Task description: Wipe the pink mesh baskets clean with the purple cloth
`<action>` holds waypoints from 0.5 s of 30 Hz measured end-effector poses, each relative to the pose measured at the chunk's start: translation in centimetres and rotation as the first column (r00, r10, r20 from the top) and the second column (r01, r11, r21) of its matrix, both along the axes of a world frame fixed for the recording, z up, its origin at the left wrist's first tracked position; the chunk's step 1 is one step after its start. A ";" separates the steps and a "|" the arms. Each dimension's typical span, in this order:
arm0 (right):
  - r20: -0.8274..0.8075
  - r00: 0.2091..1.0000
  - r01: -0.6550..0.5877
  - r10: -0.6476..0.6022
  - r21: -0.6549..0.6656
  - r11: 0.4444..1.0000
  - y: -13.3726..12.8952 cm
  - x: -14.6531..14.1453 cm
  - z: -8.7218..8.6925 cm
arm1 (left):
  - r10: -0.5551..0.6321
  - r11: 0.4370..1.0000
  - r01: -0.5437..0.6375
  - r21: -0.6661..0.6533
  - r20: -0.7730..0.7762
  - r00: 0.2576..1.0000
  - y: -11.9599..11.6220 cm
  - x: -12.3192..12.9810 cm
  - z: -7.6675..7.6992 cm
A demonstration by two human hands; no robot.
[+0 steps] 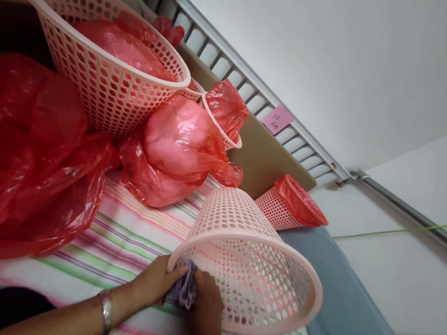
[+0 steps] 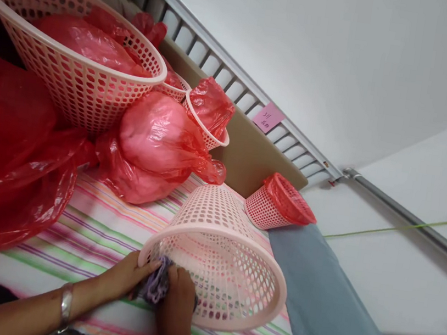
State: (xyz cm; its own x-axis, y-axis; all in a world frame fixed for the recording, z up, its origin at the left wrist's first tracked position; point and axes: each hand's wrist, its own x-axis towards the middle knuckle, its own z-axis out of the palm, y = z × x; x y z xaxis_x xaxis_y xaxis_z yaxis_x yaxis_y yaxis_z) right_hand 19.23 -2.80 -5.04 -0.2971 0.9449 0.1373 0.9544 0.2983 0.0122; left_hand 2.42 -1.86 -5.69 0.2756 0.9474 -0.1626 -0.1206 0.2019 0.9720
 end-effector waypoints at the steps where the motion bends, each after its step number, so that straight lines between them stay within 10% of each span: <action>1: 0.030 0.999 0.015 -0.016 0.013 1.000 1.1 -0.4 0.2 | 0.009 1.000 -0.009 -0.007 -0.012 1.000 0.0 -0.1 0.2; 15: -0.005 0.982 0.188 -0.188 0.050 0.981 18.3 -0.3 -1.5 | 0.003 0.992 -0.009 0.125 0.050 0.999 0.7 -1.2 1.0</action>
